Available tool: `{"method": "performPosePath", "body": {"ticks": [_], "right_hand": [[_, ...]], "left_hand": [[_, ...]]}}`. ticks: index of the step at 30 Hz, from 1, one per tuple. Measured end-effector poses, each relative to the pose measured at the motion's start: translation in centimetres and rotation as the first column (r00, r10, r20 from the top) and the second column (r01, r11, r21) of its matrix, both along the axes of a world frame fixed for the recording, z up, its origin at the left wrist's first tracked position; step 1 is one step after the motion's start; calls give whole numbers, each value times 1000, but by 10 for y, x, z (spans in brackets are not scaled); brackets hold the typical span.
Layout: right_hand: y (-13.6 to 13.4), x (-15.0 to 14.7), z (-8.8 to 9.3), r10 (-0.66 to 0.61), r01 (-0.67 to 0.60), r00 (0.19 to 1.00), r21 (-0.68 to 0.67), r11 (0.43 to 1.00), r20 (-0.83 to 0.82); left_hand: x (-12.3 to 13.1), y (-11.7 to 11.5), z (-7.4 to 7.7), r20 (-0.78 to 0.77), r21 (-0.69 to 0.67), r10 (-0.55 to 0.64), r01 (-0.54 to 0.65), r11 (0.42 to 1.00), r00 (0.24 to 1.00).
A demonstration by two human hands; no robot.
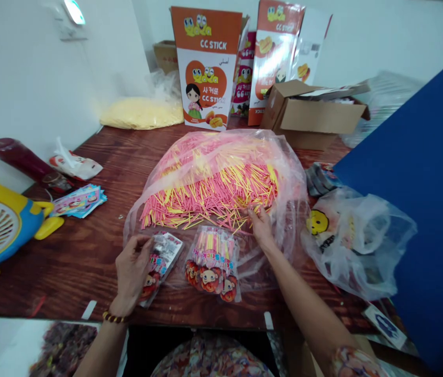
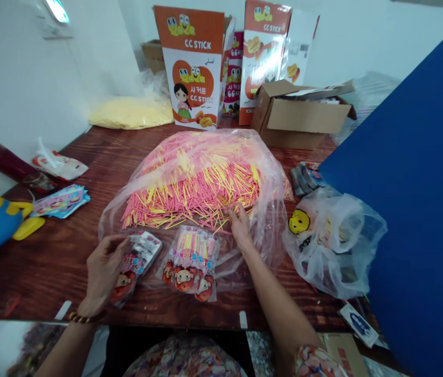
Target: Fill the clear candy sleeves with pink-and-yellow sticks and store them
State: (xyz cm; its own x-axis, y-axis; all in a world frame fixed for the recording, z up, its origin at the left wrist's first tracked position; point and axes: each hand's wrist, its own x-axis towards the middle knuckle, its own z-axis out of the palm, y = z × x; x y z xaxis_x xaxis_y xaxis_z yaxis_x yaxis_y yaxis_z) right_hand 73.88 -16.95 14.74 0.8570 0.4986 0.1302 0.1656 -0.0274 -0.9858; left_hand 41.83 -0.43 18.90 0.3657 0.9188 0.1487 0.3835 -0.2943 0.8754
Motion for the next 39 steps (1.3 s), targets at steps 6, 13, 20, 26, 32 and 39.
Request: {"method": "performPosePath", "body": {"ticks": [6, 13, 20, 26, 32, 39], "right_hand": [[-1, -3, -5, 59, -57, 998, -97, 994, 25], [-2, 8, -17, 38, -40, 998, -58, 998, -46], [-4, 3, -14, 59, -62, 997, -54, 997, -53], [-6, -1, -17, 71, -72, 997, -64, 995, -18], [2, 5, 3, 47, -18, 965, 110, 994, -259], [20, -11, 61, 372, -233, 797, 326, 916, -475]], "left_hand": [[7, -4, 16, 140, -135, 8, 11, 991, 990], [4, 1, 12, 209, -302, 25, 40, 952, 977], [4, 1, 17, 278, -370, -9, 116, 922, 961], [2, 5, 9, 257, -433, 41, 77, 898, 966], [1, 5, 12, 278, -410, 49, 73, 909, 959], [26, -7, 29, 303, -471, -47, 192, 861, 952]]}}
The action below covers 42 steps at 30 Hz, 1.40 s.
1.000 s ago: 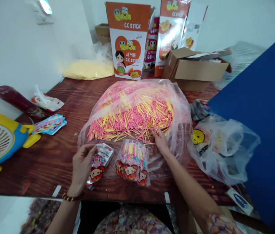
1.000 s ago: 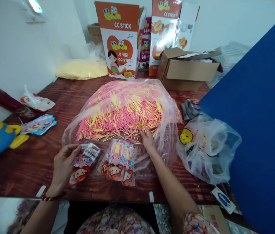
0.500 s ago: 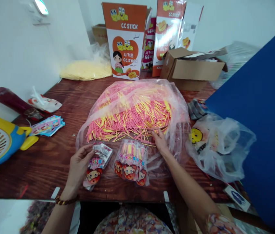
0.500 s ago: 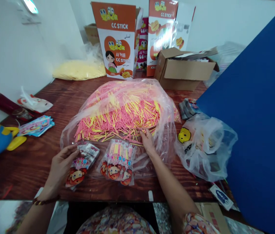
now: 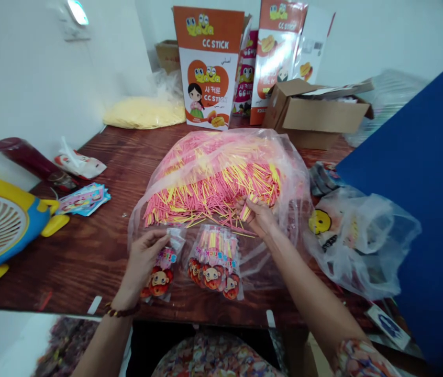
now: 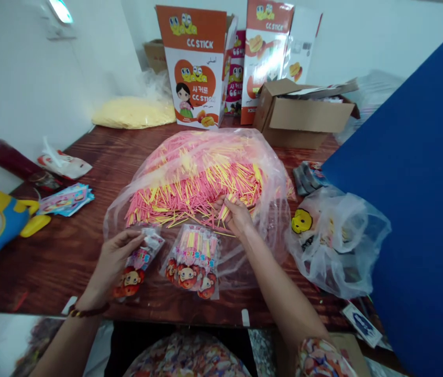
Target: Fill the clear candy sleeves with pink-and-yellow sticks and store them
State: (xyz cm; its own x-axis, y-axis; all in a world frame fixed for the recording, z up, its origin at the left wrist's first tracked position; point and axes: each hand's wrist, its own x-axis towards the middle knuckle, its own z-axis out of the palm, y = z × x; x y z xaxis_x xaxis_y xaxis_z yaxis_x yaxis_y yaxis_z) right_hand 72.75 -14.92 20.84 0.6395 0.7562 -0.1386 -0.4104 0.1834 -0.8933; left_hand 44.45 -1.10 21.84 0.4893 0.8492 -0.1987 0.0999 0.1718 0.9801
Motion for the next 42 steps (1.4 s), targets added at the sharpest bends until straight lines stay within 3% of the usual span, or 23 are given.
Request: {"method": "performPosePath", "body": {"ticks": [3, 5, 8, 11, 13, 16, 26, 31, 34, 38, 40, 42], "right_hand": [[14, -30, 19, 155, -153, 984, -32, 988, 88], [22, -50, 29, 245, -231, 928, -82, 969, 280], [32, -71, 41, 371, -316, 689, -203, 927, 623], [42, -83, 45, 418, -346, 410, -286, 893, 810], [48, -88, 45, 426, -339, 303, -321, 884, 853], [51, -91, 43, 468, -338, 246, -377, 862, 849], [51, -96, 51, 521, -481, 321, -338, 809, 790], [52, -98, 50, 527, -460, 352, -347, 817, 773], [51, -96, 49, 488, -417, 542, -286, 863, 684], [49, -102, 58, 252, -274, 896, 8, 962, 365], [50, -110, 66, 137, -169, 967, 141, 975, 215], [50, -120, 71, 78, -107, 987, 210, 972, 142]], "left_hand": [[13, -6, 6, 0, 80, -138, 137, 987, 990], [19, -9, 9, -15, 148, -205, 205, 968, 979], [21, -10, 13, -29, 185, -245, 246, 951, 969], [16, -10, 14, -62, 193, -280, 286, 938, 958], [12, -10, 13, -96, 192, -301, 314, 930, 949], [7, -11, 9, -127, 193, -319, 339, 921, 939], [-1, -12, 7, -171, 271, -333, 369, 889, 927], [-3, -13, 3, -198, 292, -340, 387, 875, 919], [-5, -17, 3, -183, 359, -313, 360, 861, 932], [-7, -21, 7, -184, 443, -268, 323, 836, 946], [-6, -23, 9, -185, 466, -252, 311, 828, 950], [-3, -24, 9, -174, 478, -253, 306, 823, 952]]}}
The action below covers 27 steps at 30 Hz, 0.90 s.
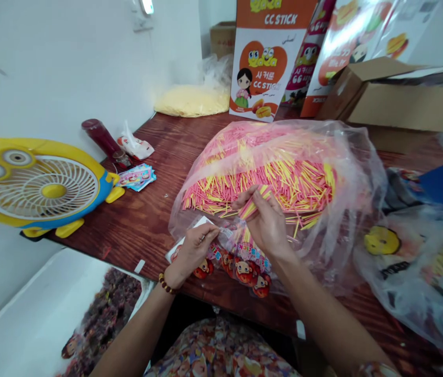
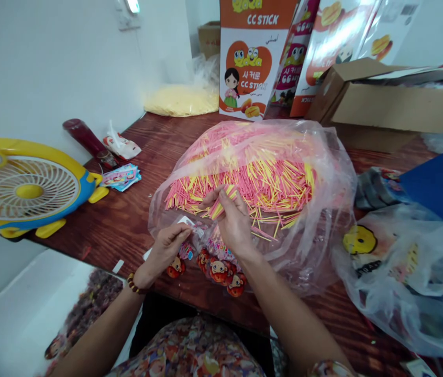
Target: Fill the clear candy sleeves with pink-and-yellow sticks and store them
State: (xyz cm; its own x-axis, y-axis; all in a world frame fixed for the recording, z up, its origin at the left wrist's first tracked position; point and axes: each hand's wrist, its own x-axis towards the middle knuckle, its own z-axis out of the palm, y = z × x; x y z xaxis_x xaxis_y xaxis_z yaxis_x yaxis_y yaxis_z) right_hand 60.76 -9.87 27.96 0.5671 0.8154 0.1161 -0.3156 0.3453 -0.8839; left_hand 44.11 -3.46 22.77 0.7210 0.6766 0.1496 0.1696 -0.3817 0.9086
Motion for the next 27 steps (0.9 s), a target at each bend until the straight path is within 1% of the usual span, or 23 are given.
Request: {"method": "performPosePath", "body": {"ticks": [2, 4, 9, 12, 14, 17, 18, 20, 21, 22, 24, 25, 26, 27], "right_hand": [[2, -9, 2, -13, 13, 1000, 25, 1000, -19], [4, -16, 0, -13, 13, 1000, 27, 1000, -22], [4, -24, -15, -5, 5, 999, 14, 1000, -42], [0, -24, -23, 17, -16, 999, -27, 1000, 44], [-3, -21, -23, 82, -73, 988, -70, 995, 133], [-6, -13, -17, 189, -169, 958, -110, 980, 216], [-7, -11, -14, 196, -174, 951, -109, 979, 238], [-9, -5, -8, 169, -138, 929, -117, 984, 328], [-10, -2, -6, 161, -112, 895, -142, 984, 415], [-11, 0, -4, 171, -87, 836, -181, 980, 521], [-13, 4, -2, 234, -66, 669, -257, 964, 706], [-14, 6, -2, 280, -85, 586, -286, 955, 760], [-15, 9, -2, 320, -116, 529, -307, 945, 786], [-15, 11, -2, 346, -148, 508, -316, 937, 789]], "left_hand": [[3, -1, 1, 12, -10, -2, 3, 1000, 1000], [5, -1, 2, 20, -37, 1, -1, 999, 1000], [7, -3, 5, 65, -103, 50, -43, 994, 997], [10, -3, 5, 94, -123, 71, -59, 991, 993], [13, -2, 4, 126, -154, 79, -59, 986, 989], [17, 1, 3, 184, -225, 111, -68, 972, 977], [19, 2, 3, 201, -246, 121, -69, 967, 972], [21, 4, 5, 231, -278, 134, -67, 958, 964], [23, 5, 5, 246, -292, 140, -64, 954, 959], [24, 6, 6, 261, -307, 147, -63, 950, 954], [27, 7, 7, 286, -334, 169, -67, 940, 943], [28, 7, 7, 294, -345, 179, -70, 936, 939], [29, 8, 7, 301, -355, 187, -72, 932, 935], [29, 9, 6, 308, -362, 194, -74, 929, 932]]}}
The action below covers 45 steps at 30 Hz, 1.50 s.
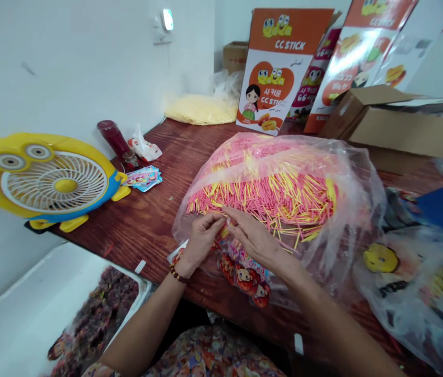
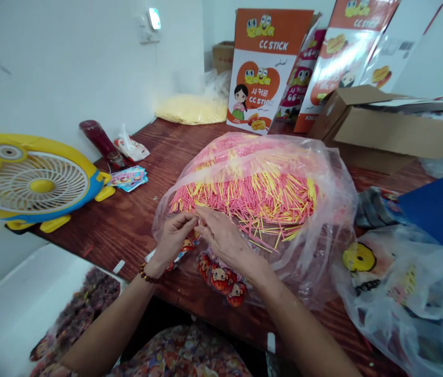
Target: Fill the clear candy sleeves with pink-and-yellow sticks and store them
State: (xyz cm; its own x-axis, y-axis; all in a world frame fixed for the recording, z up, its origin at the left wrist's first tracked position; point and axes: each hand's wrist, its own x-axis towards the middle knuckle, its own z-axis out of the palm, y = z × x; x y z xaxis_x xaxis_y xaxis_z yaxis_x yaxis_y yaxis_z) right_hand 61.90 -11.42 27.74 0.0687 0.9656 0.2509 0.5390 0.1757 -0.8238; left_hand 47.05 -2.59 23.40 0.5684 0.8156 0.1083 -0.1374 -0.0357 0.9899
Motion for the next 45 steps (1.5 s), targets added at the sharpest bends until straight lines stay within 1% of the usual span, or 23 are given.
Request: {"method": "performPosePath", "body": {"ticks": [2, 4, 6, 8, 10, 12, 14, 16, 17, 18, 20, 22, 24, 25, 27, 29, 31, 33, 35, 38, 41, 43, 45], "right_hand": [[-2, 6, 0, 0, -1, 998, -19, 1000, -56], [-3, 12, 1, -73, 69, 993, -51, 996, -92], [-5, 17, 3, -144, 141, 987, -47, 989, -72], [-5, 18, 6, -154, 154, 986, -12, 988, -63], [-4, 19, 9, -142, 145, 983, 12, 989, -112], [-2, 20, 13, -160, 164, 976, 15, 986, -151], [1, 20, 15, -170, 174, 969, 6, 985, -182], [3, 20, 14, -132, 132, 959, -19, 991, -251], [4, 21, 13, -129, 126, 943, -31, 992, -306], [5, 21, 12, -144, 137, 920, -46, 989, -365], [6, 22, 9, -194, 176, 864, -83, 981, -464], [6, 23, 6, -206, 174, 835, -110, 979, -511], [6, 24, 3, -203, 166, 823, -117, 979, -530], [5, 24, 1, -207, 170, 815, -118, 978, -542], [4, 24, -2, -209, 158, 783, -138, 978, -586], [3, 22, -6, -203, 120, 735, -171, 978, -647], [2, 19, -10, -195, 74, 702, -202, 977, -685], [1, 14, -14, -184, 32, 706, -228, 973, -684], [0, 9, -20, -177, 18, 725, -239, 971, -666], [1, 2, -32, -230, 104, 736, -229, 968, -636], [4, -4, -42, -288, 200, 745, -211, 957, -601], [3, -8, -45, -292, 206, 746, -209, 956, -599], [-2, -8, -44, -277, 176, 752, -223, 959, -598]], "left_hand": [[0, 2, -2, 22, -10, 20, -19, 1000, 1000], [-1, 3, -3, 37, -15, 35, -35, 999, 999], [-2, 4, -1, 43, 0, 42, -42, 999, 998], [-4, 4, 4, 51, 55, 47, -50, 997, 998], [-4, 3, 10, 62, 140, 65, -73, 987, 996], [-4, 2, 17, 57, 222, 80, -91, 971, 995], [-2, 2, 23, 46, 250, 97, -105, 962, 994], [-1, 3, 25, 36, 210, 102, -107, 972, 994], [-1, 4, 26, 37, 163, 94, -99, 982, 995], [-1, 4, 26, 40, 99, 74, -77, 992, 996], [-1, 5, 24, 50, -68, -10, 14, 998, 999], [0, 3, 23, 56, -218, -126, 135, 966, 990], [1, 1, 20, 50, -293, -224, 229, 928, 973], [2, -1, 19, 49, -306, -248, 251, 918, 967], [3, -3, 17, 51, -314, -248, 251, 916, 968], [4, -5, 15, 49, -306, -207, 212, 928, 977], [5, -6, 14, 33, -262, -163, 165, 951, 986], [5, -6, 13, 2, -192, -133, 131, 973, 991], [5, -7, 13, -37, -130, -118, 112, 985, 992], [5, -10, 12, -93, -91, -87, 78, 993, 992], [6, -13, 8, -66, -130, -93, 84, 988, 993], [5, -15, 5, -39, -163, -122, 114, 980, 992], [1, -15, 2, -50, -177, -145, 134, 975, 988]]}}
